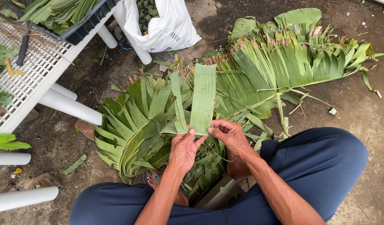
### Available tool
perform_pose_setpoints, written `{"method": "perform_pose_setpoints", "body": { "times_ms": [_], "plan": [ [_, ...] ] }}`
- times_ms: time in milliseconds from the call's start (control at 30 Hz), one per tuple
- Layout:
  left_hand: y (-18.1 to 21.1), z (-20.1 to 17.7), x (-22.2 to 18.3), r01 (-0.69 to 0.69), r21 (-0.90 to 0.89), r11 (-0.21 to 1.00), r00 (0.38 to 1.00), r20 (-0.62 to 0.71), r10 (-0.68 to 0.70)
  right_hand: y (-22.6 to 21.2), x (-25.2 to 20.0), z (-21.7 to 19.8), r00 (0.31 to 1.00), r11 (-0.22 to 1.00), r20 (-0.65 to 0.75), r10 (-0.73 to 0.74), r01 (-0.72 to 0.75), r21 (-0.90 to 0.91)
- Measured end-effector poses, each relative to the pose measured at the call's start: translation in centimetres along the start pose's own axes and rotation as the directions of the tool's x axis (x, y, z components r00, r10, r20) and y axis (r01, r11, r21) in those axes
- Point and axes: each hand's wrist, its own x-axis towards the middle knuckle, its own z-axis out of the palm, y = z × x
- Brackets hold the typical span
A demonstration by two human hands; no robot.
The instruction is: A person is preparing banana leaves by stripping the leaf blades from the central midrib and then tearing or cutting them into uniform strips.
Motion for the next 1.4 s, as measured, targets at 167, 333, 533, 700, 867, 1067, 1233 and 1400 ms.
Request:
{"method": "perform_pose_setpoints", "body": {
  "times_ms": [167, 333, 533, 700, 867, 1067, 1233, 1400],
  "plan": [
    [0.2, 0.5, -0.2, 0.001, 0.001, 1.000, 1.000, -0.008, -0.001, -0.2, 0.0, 0.1, 1.000, 1.000, -0.006, -0.009, 0.009, -0.009],
    [0.2, 0.8, -0.3, -0.011, -0.002, 1.000, 1.000, -0.012, 0.011, -0.2, 0.1, 0.3, 0.999, 1.000, -0.034, -0.006, 0.005, -0.016],
    [-0.1, -0.2, 0.2, 0.001, 0.011, 1.000, 1.000, 0.002, -0.001, -0.7, 0.1, 0.8, 0.996, 1.000, -0.089, 0.024, -0.025, -0.009],
    [-0.9, -0.7, 0.4, -0.001, 0.055, 0.998, 1.000, 0.005, 0.001, -0.2, -0.1, 0.5, 0.986, 0.996, -0.154, 0.056, -0.044, 0.075],
    [-0.8, -0.1, -0.1, 0.002, 0.071, 0.997, 1.000, 0.019, -0.004, -1.9, -0.3, 1.2, 0.989, 0.998, -0.143, 0.049, -0.044, 0.041],
    [-0.8, 0.0, -0.2, -0.002, 0.109, 0.994, 0.999, 0.034, -0.002, -1.7, -0.1, 1.1, 0.992, 1.000, -0.128, 0.022, -0.022, 0.001],
    [-1.9, -1.7, 0.8, 0.004, 0.118, 0.993, 0.998, 0.063, -0.011, -1.2, -0.2, 1.1, 0.991, 1.000, -0.136, -0.001, -0.002, -0.026],
    [-1.4, -0.6, 0.0, -0.001, 0.144, 0.990, 0.999, 0.051, -0.006, -1.5, -0.4, 1.2, 0.994, 0.999, -0.114, -0.002, -0.004, -0.053]
  ]
}}
